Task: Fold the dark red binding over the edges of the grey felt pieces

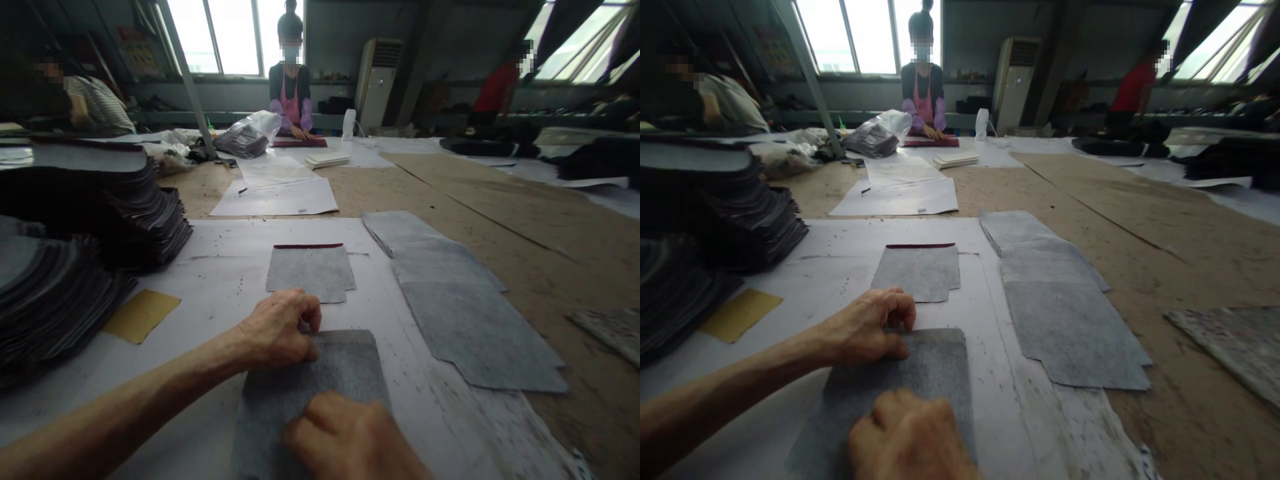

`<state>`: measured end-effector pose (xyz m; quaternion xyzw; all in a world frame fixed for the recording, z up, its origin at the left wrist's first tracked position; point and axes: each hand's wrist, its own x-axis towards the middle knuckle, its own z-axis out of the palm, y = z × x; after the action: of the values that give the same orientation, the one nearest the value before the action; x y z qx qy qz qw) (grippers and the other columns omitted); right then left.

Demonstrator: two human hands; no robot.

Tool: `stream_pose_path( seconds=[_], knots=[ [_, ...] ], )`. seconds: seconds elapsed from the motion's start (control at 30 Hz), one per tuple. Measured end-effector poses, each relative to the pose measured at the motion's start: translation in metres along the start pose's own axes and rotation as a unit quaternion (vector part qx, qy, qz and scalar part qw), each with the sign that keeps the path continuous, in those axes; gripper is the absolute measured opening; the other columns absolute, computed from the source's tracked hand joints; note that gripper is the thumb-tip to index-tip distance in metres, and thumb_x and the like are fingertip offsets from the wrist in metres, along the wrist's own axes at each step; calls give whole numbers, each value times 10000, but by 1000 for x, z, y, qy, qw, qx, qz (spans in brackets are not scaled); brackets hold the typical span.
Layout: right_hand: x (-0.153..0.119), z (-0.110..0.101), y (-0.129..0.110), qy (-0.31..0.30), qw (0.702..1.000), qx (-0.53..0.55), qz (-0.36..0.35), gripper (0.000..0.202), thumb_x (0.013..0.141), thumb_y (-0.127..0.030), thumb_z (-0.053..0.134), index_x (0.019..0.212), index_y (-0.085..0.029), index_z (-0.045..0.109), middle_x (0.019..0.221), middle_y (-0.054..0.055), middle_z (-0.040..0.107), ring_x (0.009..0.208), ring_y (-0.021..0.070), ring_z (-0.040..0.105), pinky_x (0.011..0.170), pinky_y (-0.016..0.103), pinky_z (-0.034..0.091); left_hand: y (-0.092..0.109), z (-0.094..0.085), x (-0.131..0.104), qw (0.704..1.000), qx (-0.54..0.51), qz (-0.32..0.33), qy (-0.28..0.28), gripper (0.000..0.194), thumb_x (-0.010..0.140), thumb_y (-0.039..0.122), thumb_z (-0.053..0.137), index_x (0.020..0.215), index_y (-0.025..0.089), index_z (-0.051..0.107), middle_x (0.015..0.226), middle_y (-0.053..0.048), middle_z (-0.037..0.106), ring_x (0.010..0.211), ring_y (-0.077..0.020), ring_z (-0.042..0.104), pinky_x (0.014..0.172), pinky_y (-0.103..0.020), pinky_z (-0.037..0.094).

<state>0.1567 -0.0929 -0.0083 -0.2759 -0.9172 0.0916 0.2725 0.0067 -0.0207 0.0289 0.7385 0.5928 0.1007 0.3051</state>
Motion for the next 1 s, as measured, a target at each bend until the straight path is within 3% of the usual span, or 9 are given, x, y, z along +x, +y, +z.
stream_pose_path(
  seconds=[0.07, 0.2, 0.27, 0.33, 0.47, 0.7, 0.83, 1.0],
  knots=[
    [3, -25, 20, -6, 998, 45, 39, 182, 797, -301, 562, 698, -157, 615, 633, 21, 561, 591, 124, 539, 510, 203, 443, -1, 3, -3, 1000, -6, 4, 6, 168, 565, 196, 663, 691, 177, 554, 707, 25, 540, 659, -129, 471, 583, -238, 355],
    [8, -49, 58, 59, 994, -73, 53, 152, 787, -107, 526, 892, -104, 636, 867, 96, 620, 820, 204, 548, 695, 331, 483, -3, 5, -6, 999, -24, 23, 7, 285, 602, 180, 667, 872, 190, 574, 731, 32, 573, 651, -125, 494, 600, -244, 379],
    [11, -48, 71, 29, 994, -97, 29, 193, 764, -89, 559, 944, -91, 628, 912, 105, 621, 860, 225, 530, 723, 370, 478, -5, 6, -7, 999, -16, 43, 17, 367, 608, 155, 673, 961, 203, 585, 778, 25, 592, 680, -132, 509, 636, -263, 398],
    [14, -45, 79, -20, 996, -86, 15, 195, 748, -89, 592, 937, -110, 635, 872, 82, 623, 838, 211, 523, 724, 368, 472, -7, 8, -7, 997, 11, 67, 35, 333, 617, 139, 679, 938, 211, 627, 803, 9, 602, 725, -153, 519, 675, -295, 410],
    [16, -43, 84, -52, 996, -69, 0, 142, 769, -114, 586, 894, -146, 645, 790, 54, 606, 779, 182, 510, 693, 340, 456, -16, 14, -10, 987, 22, 141, 80, 245, 635, 119, 696, 861, 212, 681, 791, -8, 606, 779, -171, 530, 727, -330, 429],
    [9, -43, 86, 15, 994, -84, -68, 182, 845, -100, 457, 858, -129, 637, 754, 58, 592, 702, 152, 489, 626, 296, 424, -24, 24, -20, 944, 49, 299, 133, 224, 801, 63, 499, 924, 167, 654, 730, -22, 518, 686, -126, 463, 621, -253, 427],
    [7, -44, 88, 2, 990, -100, -104, 226, 873, -103, 413, 875, -132, 637, 746, 56, 589, 715, 158, 491, 659, 328, 421, -27, 24, -21, 918, 91, 360, 138, 271, 829, 28, 389, 933, 123, 620, 768, -49, 503, 690, -137, 423, 614, -258, 428],
    [4, -45, 86, -18, 981, -127, -148, 230, 884, -107, 401, 931, -93, 626, 794, 74, 610, 742, 173, 504, 698, 362, 428, -26, 23, -22, 904, 154, 383, 112, 265, 839, 26, 350, 955, 99, 576, 788, -62, 498, 708, -160, 397, 645, -300, 436]
  ],
)
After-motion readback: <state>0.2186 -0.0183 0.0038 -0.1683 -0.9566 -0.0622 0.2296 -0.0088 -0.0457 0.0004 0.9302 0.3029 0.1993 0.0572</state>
